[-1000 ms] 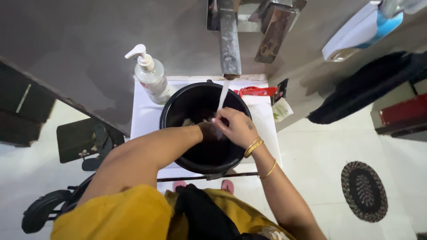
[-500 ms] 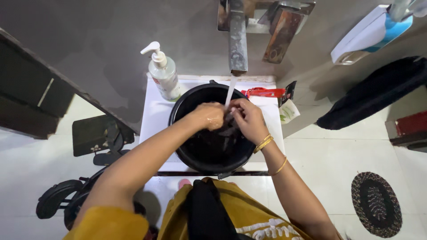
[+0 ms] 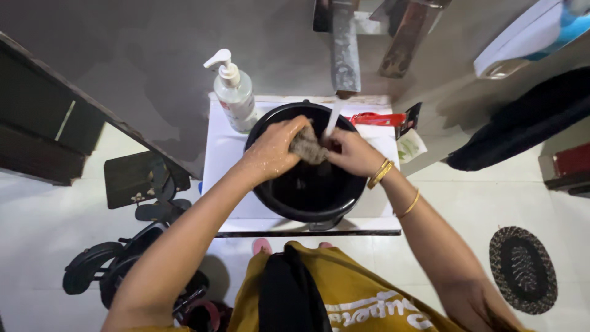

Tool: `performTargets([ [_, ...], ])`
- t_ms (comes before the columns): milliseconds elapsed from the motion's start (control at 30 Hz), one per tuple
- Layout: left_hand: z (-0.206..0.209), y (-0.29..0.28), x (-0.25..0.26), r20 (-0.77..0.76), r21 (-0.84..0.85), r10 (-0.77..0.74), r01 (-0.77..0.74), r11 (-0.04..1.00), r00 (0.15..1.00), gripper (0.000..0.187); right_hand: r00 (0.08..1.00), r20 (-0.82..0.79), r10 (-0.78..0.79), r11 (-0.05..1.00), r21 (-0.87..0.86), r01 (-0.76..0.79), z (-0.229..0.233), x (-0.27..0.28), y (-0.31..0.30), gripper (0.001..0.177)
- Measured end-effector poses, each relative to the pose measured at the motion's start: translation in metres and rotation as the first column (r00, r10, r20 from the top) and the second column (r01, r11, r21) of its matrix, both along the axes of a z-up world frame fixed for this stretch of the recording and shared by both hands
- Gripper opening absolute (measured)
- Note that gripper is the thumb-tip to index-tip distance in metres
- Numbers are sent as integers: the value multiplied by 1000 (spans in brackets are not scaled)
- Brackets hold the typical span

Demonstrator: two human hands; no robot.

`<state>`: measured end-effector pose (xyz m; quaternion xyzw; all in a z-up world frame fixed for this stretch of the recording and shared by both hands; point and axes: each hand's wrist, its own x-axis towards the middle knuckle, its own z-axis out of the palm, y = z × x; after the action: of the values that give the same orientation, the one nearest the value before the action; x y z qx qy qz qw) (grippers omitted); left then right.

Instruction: The person washes a cloth by hand in a bucket under a running faucet, retrieves a bottle of liquid from a kitchen cabinet, and pours it into the bucket to continue scrubbing the cloth.

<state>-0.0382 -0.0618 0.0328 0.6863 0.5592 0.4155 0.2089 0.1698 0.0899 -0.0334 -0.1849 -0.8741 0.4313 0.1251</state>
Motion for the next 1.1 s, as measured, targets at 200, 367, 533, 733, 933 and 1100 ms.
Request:
performTargets([
  [200, -24, -36, 5, -482, -38, 22, -46, 998, 876, 38, 996, 48, 73, 968, -242, -59, 16, -40, 14, 15],
  [367, -40, -39, 6, -430, -101, 98, -156, 983, 898, 20, 792, 557, 249, 889, -456, 41, 6, -90, 39, 20],
  [533, -52, -41, 7, -251, -132, 159, -196, 972, 955, 9, 568, 740, 361, 764, 114, -635, -48, -110, 21, 78],
  [733, -55, -39, -4, -42, 281, 531, -500, 819, 846, 13, 139, 990, 32, 445, 111, -889, -89, -103, -9, 100],
  [933, -58, -40, -9, 525, -155, 611, -639, 754, 593, 53, 408, 852, 327, 784, -3, -621, -161, -113, 34, 47],
  [1100, -46, -46, -9, 476, -44, 560, -618, 785, 678, 60, 481, 817, 318, 883, -69, -465, -85, -101, -7, 61],
])
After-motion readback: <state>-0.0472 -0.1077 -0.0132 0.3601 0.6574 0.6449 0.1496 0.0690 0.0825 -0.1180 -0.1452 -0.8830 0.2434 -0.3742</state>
